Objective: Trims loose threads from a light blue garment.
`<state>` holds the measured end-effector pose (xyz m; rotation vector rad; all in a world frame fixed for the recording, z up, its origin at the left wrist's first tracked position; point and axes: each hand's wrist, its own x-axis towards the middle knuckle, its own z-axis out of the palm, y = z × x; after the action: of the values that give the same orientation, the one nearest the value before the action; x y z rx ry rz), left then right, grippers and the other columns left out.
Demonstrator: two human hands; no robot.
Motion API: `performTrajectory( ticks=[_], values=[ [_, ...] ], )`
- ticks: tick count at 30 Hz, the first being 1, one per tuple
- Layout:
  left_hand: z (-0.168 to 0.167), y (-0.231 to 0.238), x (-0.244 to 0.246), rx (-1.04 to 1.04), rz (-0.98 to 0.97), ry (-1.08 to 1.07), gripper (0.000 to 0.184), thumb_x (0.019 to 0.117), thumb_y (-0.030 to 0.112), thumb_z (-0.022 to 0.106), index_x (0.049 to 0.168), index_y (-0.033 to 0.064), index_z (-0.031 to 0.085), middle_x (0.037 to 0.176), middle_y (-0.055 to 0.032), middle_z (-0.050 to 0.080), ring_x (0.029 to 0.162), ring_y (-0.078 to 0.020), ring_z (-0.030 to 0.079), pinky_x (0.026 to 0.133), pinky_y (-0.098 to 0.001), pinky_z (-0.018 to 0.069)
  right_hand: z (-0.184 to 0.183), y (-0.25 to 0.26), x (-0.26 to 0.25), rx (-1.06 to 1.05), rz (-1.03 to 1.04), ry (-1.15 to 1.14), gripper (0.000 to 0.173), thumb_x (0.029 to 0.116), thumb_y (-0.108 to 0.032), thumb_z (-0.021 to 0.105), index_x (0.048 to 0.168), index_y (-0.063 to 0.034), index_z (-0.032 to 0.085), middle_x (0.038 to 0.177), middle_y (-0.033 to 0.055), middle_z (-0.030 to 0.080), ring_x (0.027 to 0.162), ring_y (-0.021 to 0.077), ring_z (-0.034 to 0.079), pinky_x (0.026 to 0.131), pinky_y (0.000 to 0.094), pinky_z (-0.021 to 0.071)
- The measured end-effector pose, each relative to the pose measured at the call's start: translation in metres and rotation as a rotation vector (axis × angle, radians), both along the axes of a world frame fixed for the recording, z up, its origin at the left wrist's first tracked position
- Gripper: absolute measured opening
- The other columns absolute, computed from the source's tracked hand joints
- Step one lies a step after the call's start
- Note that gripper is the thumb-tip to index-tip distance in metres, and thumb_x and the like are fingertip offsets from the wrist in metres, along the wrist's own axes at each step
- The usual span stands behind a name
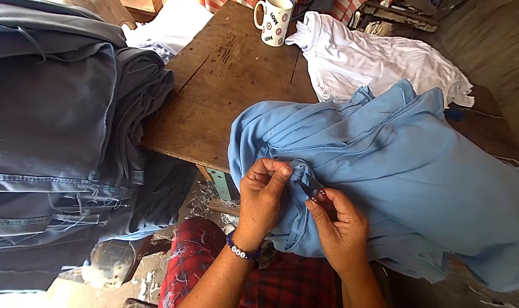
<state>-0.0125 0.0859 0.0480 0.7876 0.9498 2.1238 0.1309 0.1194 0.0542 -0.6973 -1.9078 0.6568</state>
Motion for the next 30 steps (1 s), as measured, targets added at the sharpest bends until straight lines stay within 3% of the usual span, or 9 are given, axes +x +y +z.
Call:
performTrajectory(
  ticks=[9,16,22,30],
  values=[
    [-0.005,-0.003,-0.005,0.029,-0.101,-0.031,0.010,0.1025,0.014,0.060,0.094,0.0149,0.066,0.096,-0.0017,0.073,0.091,-0.0088,0.070,0.084,-0.0291,0.0579,0.000,-0.001,-0.009,0.151,-0.158,-0.174,0.027,0.0977,-0.022,0.067,0.100,0.0046,0.073,0.088,0.0082,0.073,0.081,0.0040,0.067,0.075,0.0160,0.0541],
    [-0.008,-0.003,-0.003,0.037,-0.092,0.034,0.009,0.1027,0.011,0.059,0.095,0.0131,0.064,0.094,-0.0021,0.072,0.087,-0.0084,0.069,0.080,-0.0279,0.0579,0.003,-0.004,-0.017,0.197,-0.224,-0.192,0.026,0.0973,-0.021,0.067,0.099,0.0048,0.073,0.087,0.0093,0.073,0.080,0.0058,0.067,0.073,0.0174,0.0538],
    [-0.013,-0.002,0.002,0.072,-0.036,0.102,0.008,0.1009,0.008,0.060,0.097,0.0128,0.065,0.096,-0.0003,0.071,0.092,-0.0089,0.069,0.083,-0.0288,0.0582,0.007,-0.008,-0.018,0.218,-0.233,-0.220,0.024,0.0985,-0.018,0.064,0.098,0.0036,0.075,0.087,0.0102,0.074,0.081,0.0088,0.069,0.074,0.0200,0.0548],
    [-0.012,-0.002,0.003,0.074,-0.031,0.107,0.010,0.1033,0.008,0.055,0.099,0.0134,0.062,0.098,0.0009,0.071,0.091,-0.0063,0.068,0.082,-0.0262,0.0575,0.003,-0.009,-0.018,0.202,-0.230,-0.196,0.025,0.0987,-0.020,0.065,0.098,0.0042,0.072,0.085,0.0094,0.072,0.078,0.0068,0.066,0.071,0.0181,0.0529]
  ],
)
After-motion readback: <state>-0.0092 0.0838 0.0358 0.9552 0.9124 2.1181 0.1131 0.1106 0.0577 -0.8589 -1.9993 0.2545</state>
